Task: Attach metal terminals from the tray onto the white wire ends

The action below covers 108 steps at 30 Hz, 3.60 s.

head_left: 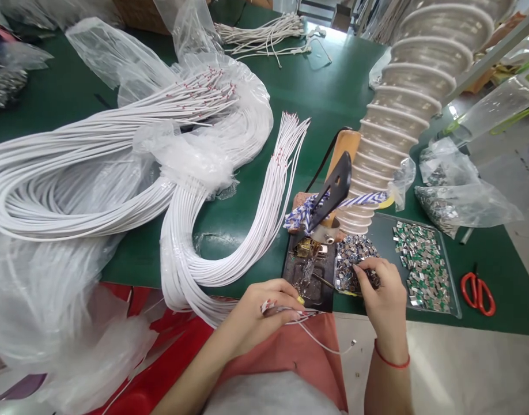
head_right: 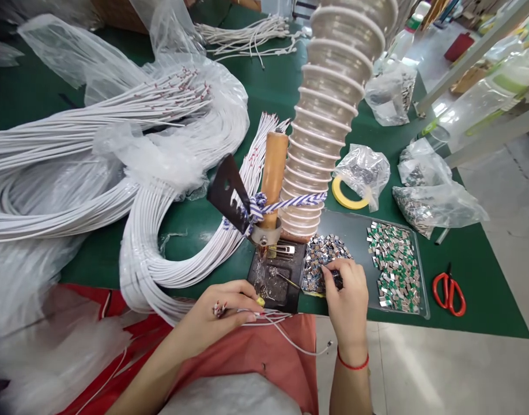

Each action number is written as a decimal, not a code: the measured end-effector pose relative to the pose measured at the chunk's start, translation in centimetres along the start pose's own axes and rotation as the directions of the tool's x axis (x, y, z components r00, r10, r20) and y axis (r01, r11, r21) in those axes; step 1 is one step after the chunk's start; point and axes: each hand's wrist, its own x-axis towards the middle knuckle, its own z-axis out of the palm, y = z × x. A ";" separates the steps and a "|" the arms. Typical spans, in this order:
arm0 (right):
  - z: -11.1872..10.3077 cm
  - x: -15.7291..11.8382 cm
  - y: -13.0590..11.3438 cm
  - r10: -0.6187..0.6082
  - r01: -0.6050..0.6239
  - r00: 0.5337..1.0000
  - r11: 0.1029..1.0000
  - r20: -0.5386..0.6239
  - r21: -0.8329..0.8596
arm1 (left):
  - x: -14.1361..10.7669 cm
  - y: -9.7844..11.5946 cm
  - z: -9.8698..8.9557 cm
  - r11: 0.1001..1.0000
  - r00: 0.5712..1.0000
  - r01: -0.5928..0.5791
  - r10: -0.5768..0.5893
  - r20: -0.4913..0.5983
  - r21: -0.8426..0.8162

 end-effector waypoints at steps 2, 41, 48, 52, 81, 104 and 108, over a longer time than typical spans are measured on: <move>-0.5 -0.2 0.0 0.095 -0.093 0.995 0.992 -0.030 0.083 | 0.0 0.0 -0.1 1.000 1.000 -0.010 0.010 0.015 0.004; 2.6 -4.7 -7.2 0.064 -0.160 0.983 0.765 0.174 0.624 | 0.1 1.3 1.6 0.958 0.934 -0.162 0.226 -0.278 0.235; 3.3 -4.3 -8.3 0.033 -0.082 0.995 0.773 0.090 0.629 | 0.1 1.3 1.6 0.937 0.922 -0.191 0.273 -0.275 0.292; 3.2 -4.5 -8.6 0.011 -0.037 0.999 0.751 0.044 0.660 | 0.2 1.3 1.6 0.919 0.906 -0.223 0.318 -0.280 0.324; 4.0 -5.1 -8.7 -0.008 -0.014 0.999 0.777 0.033 0.630 | -0.1 1.4 1.9 0.947 0.906 -0.181 0.265 -0.329 0.264; 3.3 -5.5 -7.8 -0.020 -0.021 0.998 0.822 0.066 0.570 | 0.0 0.8 2.1 0.955 0.901 -0.161 0.245 -0.358 0.249; 3.1 -5.4 -7.8 -0.058 0.013 0.996 0.844 0.066 0.535 | 0.1 0.7 2.1 0.958 0.901 -0.149 0.234 -0.366 0.246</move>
